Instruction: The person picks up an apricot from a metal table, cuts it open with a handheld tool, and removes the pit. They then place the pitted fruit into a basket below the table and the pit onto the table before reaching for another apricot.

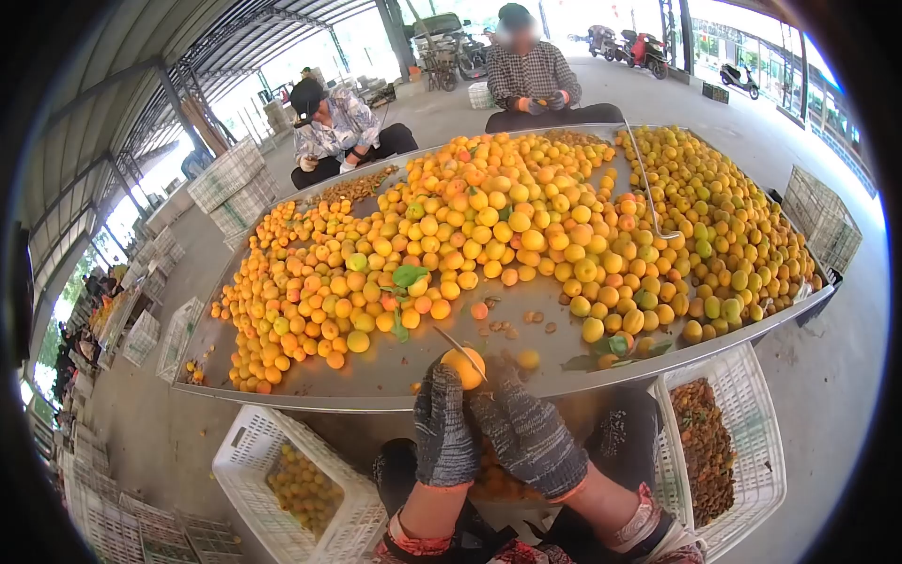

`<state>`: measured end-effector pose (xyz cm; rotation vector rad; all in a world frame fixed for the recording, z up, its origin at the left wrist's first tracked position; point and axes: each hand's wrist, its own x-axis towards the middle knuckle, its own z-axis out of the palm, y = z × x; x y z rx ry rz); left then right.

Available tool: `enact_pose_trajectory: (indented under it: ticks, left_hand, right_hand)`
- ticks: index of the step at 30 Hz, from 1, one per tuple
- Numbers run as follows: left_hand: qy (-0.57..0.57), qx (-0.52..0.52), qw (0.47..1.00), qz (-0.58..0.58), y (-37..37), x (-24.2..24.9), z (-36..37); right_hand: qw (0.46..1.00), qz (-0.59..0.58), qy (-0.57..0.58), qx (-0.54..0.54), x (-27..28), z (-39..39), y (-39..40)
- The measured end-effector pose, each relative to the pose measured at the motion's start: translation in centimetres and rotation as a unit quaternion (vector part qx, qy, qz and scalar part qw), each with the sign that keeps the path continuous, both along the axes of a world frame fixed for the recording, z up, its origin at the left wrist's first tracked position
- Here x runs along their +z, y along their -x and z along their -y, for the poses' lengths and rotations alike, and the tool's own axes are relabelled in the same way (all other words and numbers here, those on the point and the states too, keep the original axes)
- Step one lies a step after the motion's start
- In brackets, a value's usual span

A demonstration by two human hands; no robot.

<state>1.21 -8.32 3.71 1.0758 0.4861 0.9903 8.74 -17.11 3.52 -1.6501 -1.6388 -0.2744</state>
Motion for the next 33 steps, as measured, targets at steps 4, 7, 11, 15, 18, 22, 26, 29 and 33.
enact_pose_trajectory:
  ticks: [4, 7, 11, 15, 18, 22, 26, 29, 33]
  left_hand:
    - [-0.011, -0.024, 1.000, -0.014, 0.0, -1.4, -1.1]
    - [-0.105, -0.028, 0.994, -0.024, 0.8, -1.1, -1.8]
    - [-0.117, -0.056, 0.991, 0.034, 1.3, -0.9, -2.2]
    - [-0.107, -0.047, 0.993, 0.021, 1.3, -1.7, -2.2]
    - [-0.098, -0.033, 0.994, -0.021, 1.0, -2.3, -2.2]
    - [-0.107, -0.005, 0.994, -0.036, 0.3, -0.8, -1.2]
    - [0.011, -0.008, 0.999, 0.036, -0.6, -0.8, 0.1]
    - [-0.004, -0.011, 1.000, 0.015, -0.5, -1.5, -0.3]
    - [-0.110, -0.005, 0.993, -0.034, 0.1, -3.0, -1.6]
  right_hand:
    - [0.950, -0.309, 0.045, 0.032, 0.9, 0.0, 0.2]
    - [0.961, -0.254, 0.072, 0.086, -1.0, -0.2, -1.6]
    - [0.664, -0.727, 0.147, 0.101, 1.9, -0.1, -2.3]
    - [0.736, -0.629, 0.222, 0.116, 2.5, 0.4, -3.2]
    - [0.822, -0.519, 0.166, 0.167, 2.7, 0.4, -3.3]
    - [0.981, -0.154, 0.063, 0.101, 0.0, -0.6, -2.9]
    - [0.975, -0.221, -0.009, 0.034, 0.2, -0.9, -0.1]
    - [0.990, -0.135, 0.003, 0.030, -1.4, -0.3, -0.9]
    - [0.995, 0.009, 0.017, 0.099, -1.3, 0.1, -3.2]
